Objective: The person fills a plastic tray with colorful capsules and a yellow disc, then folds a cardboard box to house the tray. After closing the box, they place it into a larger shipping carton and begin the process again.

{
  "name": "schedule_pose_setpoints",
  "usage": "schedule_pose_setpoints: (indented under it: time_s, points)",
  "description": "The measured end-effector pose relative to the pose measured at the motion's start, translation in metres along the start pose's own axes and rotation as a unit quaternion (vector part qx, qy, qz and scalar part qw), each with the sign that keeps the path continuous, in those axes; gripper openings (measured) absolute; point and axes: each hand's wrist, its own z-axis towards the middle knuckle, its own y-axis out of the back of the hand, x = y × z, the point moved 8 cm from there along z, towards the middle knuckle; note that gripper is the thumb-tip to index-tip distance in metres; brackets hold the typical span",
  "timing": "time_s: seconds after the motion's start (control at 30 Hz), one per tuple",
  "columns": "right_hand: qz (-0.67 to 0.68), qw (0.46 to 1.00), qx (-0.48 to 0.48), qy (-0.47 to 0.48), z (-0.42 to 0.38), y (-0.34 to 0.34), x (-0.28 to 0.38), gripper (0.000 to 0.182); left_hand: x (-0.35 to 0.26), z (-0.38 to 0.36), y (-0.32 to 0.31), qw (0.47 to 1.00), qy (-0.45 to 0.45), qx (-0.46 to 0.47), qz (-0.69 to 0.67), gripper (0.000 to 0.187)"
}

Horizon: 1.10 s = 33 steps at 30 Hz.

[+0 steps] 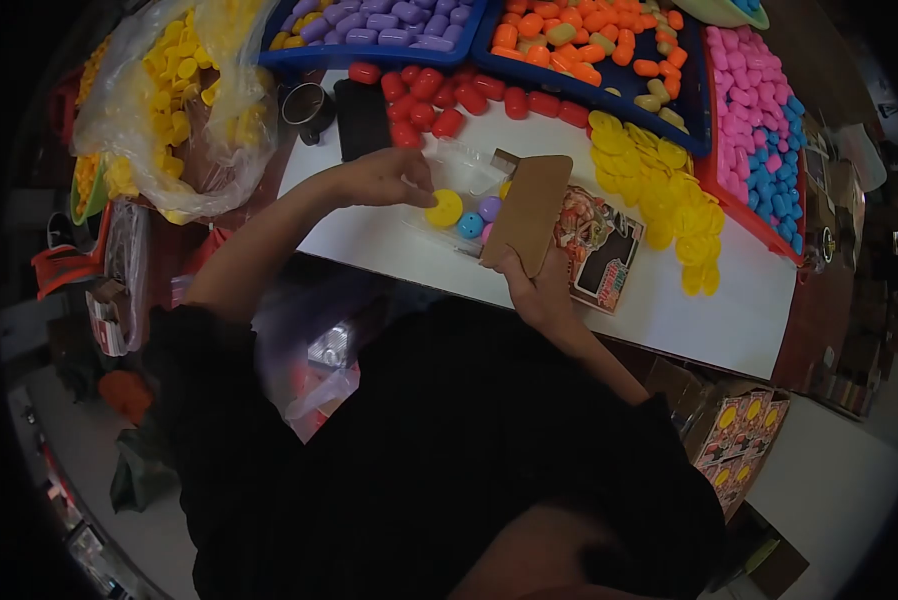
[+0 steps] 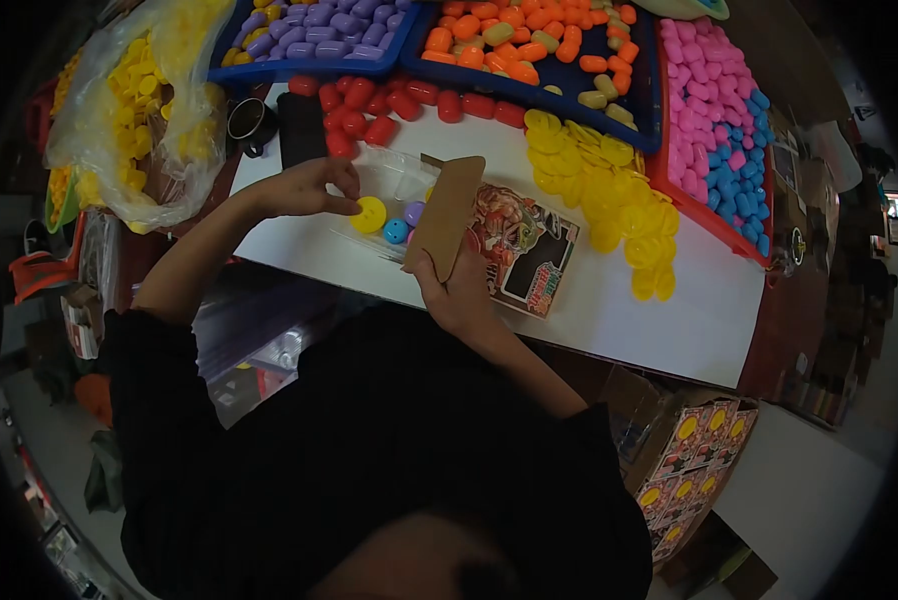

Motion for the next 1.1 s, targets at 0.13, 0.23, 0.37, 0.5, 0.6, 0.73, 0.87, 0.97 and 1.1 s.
schedule_pose_setpoints:
  time_s: [0.13, 0.23, 0.37, 0.5, 0.6, 0.73, 0.87, 0.97, 1.1]
  points:
    - [0.003, 1.000, 0.005, 0.009, -0.002, 0.002, -0.002, 0.017, 0.022, 0.006, -0.020, 0.983, 0.029, 0.107, -0.149, 0.025]
    - [0.001, 1.000, 0.009, 0.016, -0.002, 0.003, -0.005, 0.020, 0.038, 0.010, -0.035, 0.938, 0.092, 0.169, -0.289, 0.031]
    - [-0.007, 1.000, 0.025, 0.016, -0.002, 0.000, -0.007, 0.022, 0.023, 0.010, -0.040, 0.947, 0.059, 0.242, -0.202, 0.030]
    - [-0.008, 1.000, 0.017, 0.004, -0.002, 0.001, -0.008, 0.024, 0.008, 0.018, -0.020, 0.976, 0.067, 0.180, -0.103, 0.030]
    - [-0.017, 0.999, 0.014, 0.025, -0.002, 0.001, -0.008, 0.026, 0.008, 0.025, -0.020, 0.977, 0.043, 0.185, -0.094, 0.028]
    - [-0.011, 0.999, 0.045, 0.005, -0.005, -0.002, -0.012, 0.027, 0.015, 0.020, -0.019, 0.969, 0.009, 0.209, -0.134, 0.033]
    - [-0.088, 0.995, 0.030, 0.030, -0.005, 0.000, -0.009, 0.028, 0.030, 0.018, -0.026, 0.951, 0.014, 0.222, -0.216, 0.019]
    - [-0.044, 0.999, 0.023, 0.007, -0.003, 0.002, -0.006, 0.032, 0.028, 0.022, -0.038, 0.946, -0.031, 0.212, -0.244, 0.018]
    - [-0.017, 0.999, 0.033, 0.006, -0.003, -0.001, -0.005, 0.034, 0.007, 0.033, -0.062, 0.952, -0.053, 0.186, -0.238, 0.017]
